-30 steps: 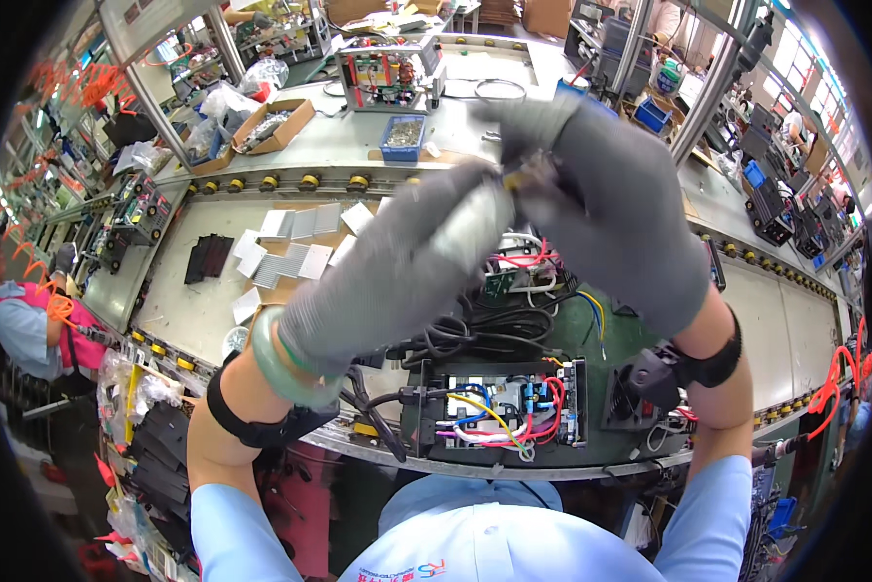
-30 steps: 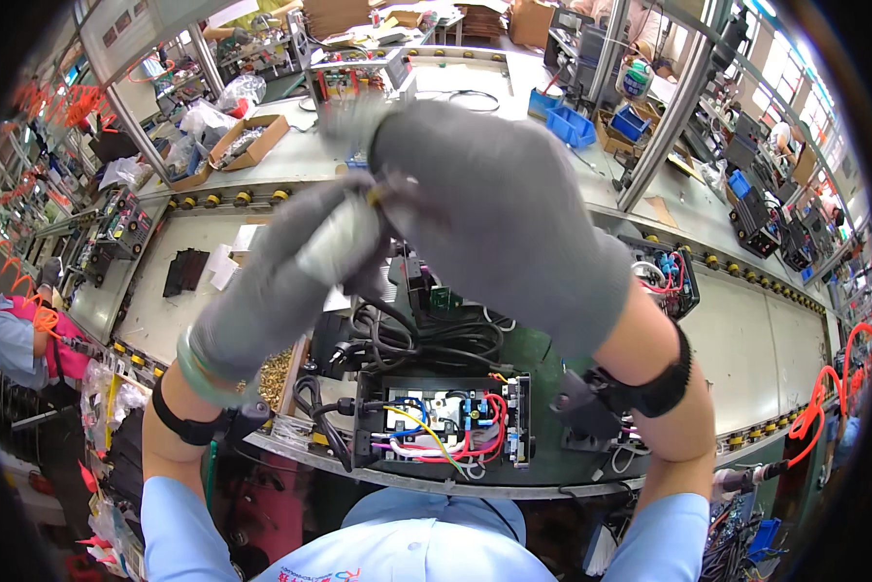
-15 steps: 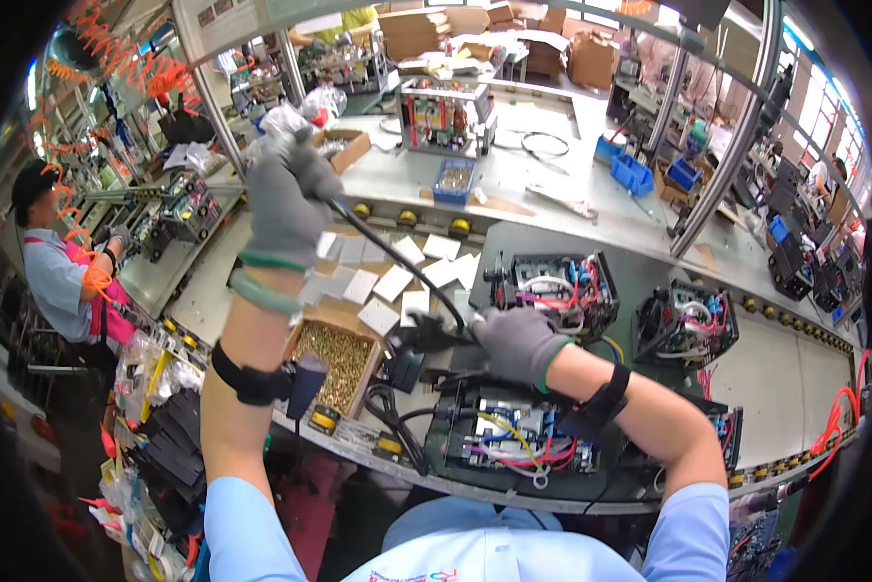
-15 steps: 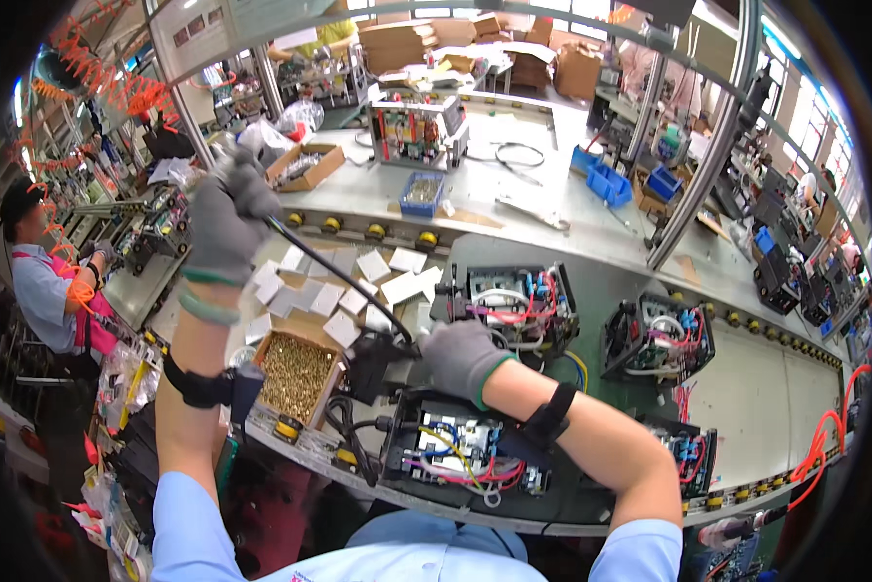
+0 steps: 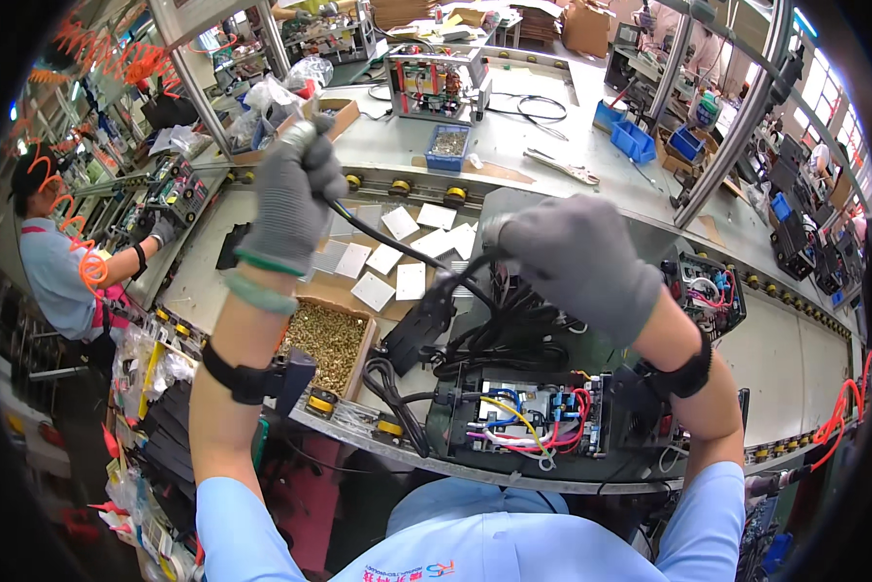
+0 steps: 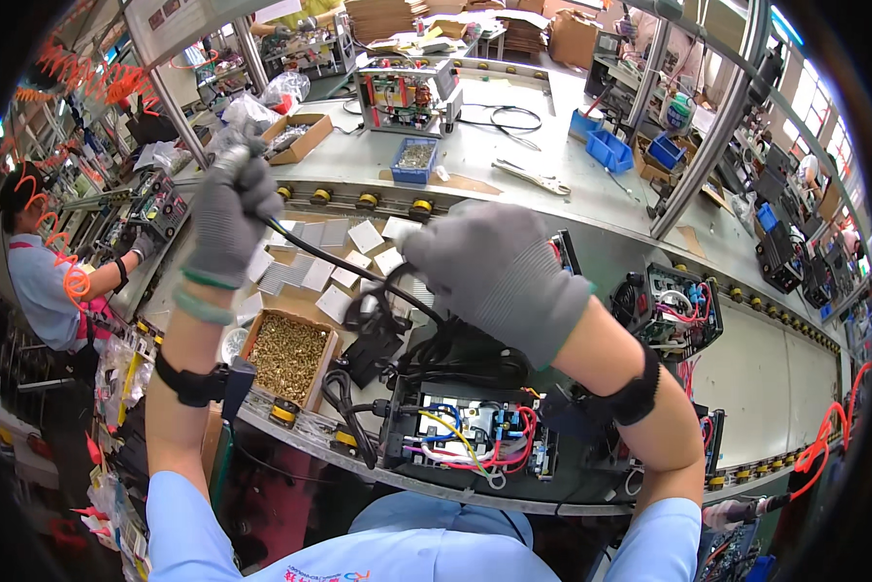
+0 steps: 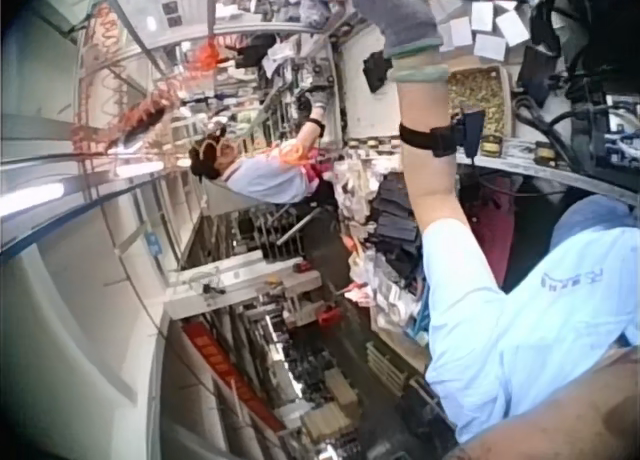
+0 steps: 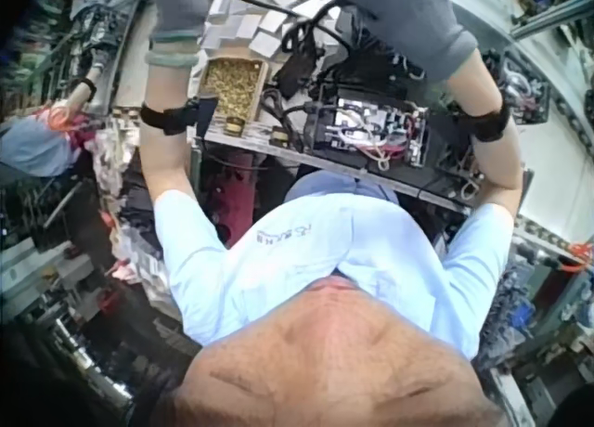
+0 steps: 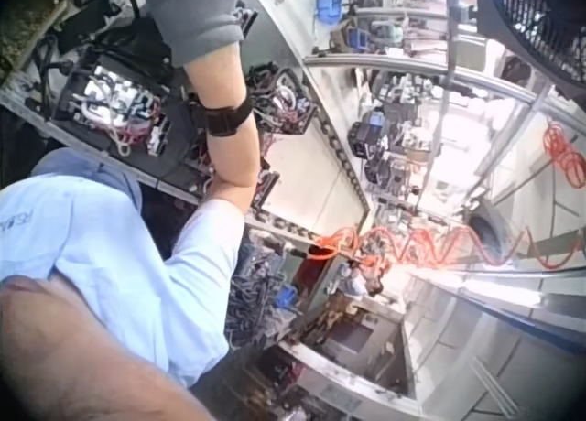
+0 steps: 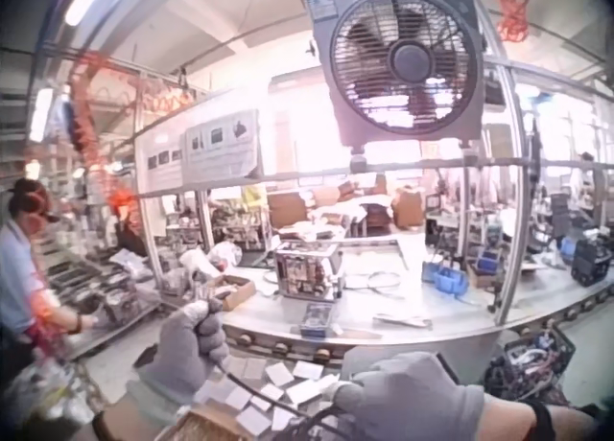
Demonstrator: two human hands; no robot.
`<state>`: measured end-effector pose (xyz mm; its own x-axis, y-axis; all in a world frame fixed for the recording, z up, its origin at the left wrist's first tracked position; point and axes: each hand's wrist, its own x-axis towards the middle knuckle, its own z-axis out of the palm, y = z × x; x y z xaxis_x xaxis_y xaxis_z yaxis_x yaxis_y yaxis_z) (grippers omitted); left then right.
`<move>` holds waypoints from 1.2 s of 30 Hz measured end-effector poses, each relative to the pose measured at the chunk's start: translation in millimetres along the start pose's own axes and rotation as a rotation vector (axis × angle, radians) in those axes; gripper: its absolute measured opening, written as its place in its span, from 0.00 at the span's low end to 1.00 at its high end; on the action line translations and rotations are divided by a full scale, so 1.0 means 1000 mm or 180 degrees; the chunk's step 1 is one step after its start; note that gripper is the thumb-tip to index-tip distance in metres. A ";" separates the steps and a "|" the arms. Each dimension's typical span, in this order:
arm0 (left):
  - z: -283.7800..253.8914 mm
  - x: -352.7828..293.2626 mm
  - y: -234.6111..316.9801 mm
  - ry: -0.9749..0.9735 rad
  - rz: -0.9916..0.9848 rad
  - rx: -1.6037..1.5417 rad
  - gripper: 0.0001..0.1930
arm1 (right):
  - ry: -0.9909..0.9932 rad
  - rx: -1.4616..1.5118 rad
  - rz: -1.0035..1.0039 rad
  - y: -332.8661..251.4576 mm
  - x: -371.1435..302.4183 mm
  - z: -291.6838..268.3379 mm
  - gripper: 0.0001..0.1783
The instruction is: Assemble internal components and wiring of electronic inverter units on an assembly line.
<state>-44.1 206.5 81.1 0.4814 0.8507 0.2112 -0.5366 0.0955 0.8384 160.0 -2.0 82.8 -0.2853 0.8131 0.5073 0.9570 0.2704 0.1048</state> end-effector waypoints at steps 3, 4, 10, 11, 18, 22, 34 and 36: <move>-0.002 0.004 -0.026 0.0408 -0.0365 -0.0099 0.08 | 0.0803 0.1806 0.0619 -0.012 0.013 -0.039 0.13; 0.000 0.008 -0.033 0.0592 -0.0378 -0.0119 0.07 | 0.0540 0.1851 0.0772 -0.015 0.012 -0.062 0.16; -0.005 0.021 -0.014 0.0180 0.0035 -0.0352 0.08 | -0.0203 0.1762 0.1363 0.038 -0.055 -0.084 0.10; -0.010 0.018 -0.011 0.0209 0.0062 -0.0283 0.08 | -0.0457 0.2142 0.1936 0.053 -0.075 -0.078 0.11; -0.013 -0.044 -0.023 -0.0731 0.0440 0.1109 0.10 | -0.2826 -0.0594 0.2729 0.119 -0.222 -0.028 0.15; 0.003 -0.088 -0.013 -0.0675 0.0086 0.1589 0.07 | -0.3802 -0.1902 0.2377 0.139 -0.249 0.010 0.16; 0.059 -0.143 -0.009 -0.1215 0.0018 0.1924 0.06 | 0.0327 0.3124 0.1244 -0.045 -0.018 -0.022 0.19; 0.055 -0.146 -0.020 -0.1132 -0.0035 0.2042 0.06 | 0.0459 0.3487 0.1271 -0.053 -0.012 -0.012 0.18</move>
<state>-65.2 51.9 61.4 0.7388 0.6218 0.2599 -0.0715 -0.3112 0.9477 113.2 -31.8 81.2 0.1006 0.8937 0.4372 0.4014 0.3656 -0.8398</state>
